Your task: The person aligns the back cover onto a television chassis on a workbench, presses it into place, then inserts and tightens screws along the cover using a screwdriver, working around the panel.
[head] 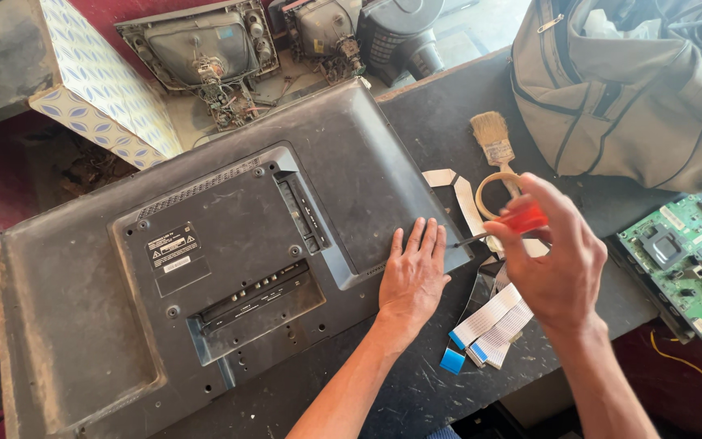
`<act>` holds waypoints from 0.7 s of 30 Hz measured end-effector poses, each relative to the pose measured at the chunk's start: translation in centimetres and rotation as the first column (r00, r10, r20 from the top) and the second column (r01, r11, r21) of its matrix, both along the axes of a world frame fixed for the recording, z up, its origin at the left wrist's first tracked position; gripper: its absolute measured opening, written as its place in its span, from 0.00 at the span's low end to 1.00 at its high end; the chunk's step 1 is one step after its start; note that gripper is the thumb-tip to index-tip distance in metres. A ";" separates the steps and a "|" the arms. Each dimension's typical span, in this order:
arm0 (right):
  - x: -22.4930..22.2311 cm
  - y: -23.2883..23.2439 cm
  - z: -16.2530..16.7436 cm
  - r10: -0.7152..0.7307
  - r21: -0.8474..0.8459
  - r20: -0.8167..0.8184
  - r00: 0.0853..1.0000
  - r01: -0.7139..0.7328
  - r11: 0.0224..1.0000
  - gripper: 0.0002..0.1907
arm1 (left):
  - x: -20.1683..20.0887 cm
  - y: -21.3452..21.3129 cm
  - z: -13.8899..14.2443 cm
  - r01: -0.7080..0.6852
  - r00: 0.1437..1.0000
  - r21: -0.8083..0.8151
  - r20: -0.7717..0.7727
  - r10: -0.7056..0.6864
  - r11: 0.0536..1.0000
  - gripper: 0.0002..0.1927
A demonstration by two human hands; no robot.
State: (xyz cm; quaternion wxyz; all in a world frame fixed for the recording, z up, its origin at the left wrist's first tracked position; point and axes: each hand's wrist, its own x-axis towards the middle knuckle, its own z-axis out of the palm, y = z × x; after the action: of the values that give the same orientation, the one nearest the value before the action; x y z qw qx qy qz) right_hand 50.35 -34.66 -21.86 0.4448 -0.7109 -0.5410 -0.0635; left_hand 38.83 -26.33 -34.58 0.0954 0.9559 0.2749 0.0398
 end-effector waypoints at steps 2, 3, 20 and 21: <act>0.0 0.0 -0.2 -0.062 -0.026 0.092 0.994 0.064 0.998 0.36 | 0.0 0.0 0.0 -0.001 1.000 0.006 0.007 0.001 1.000 0.45; 0.0 0.1 -0.2 -0.015 -0.011 0.037 0.999 0.016 1.000 0.35 | 0.1 0.0 0.1 0.001 1.000 0.014 0.004 -0.001 1.000 0.45; 0.0 0.6 -0.3 0.111 0.079 -0.041 0.993 -0.107 0.991 0.33 | 0.0 0.2 0.5 0.000 1.000 0.009 0.015 0.000 1.000 0.44; 0.0 0.6 -0.3 0.094 0.060 -0.057 0.994 -0.091 0.994 0.32 | 0.0 0.2 0.5 0.003 1.000 0.009 0.008 -0.003 1.000 0.45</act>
State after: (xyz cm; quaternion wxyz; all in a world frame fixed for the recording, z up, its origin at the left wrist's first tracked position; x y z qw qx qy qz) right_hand 50.31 -34.09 -22.20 0.4835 -0.6736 -0.5578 -0.0371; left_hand 38.84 -26.17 -34.08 0.0923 0.9566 0.2728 0.0446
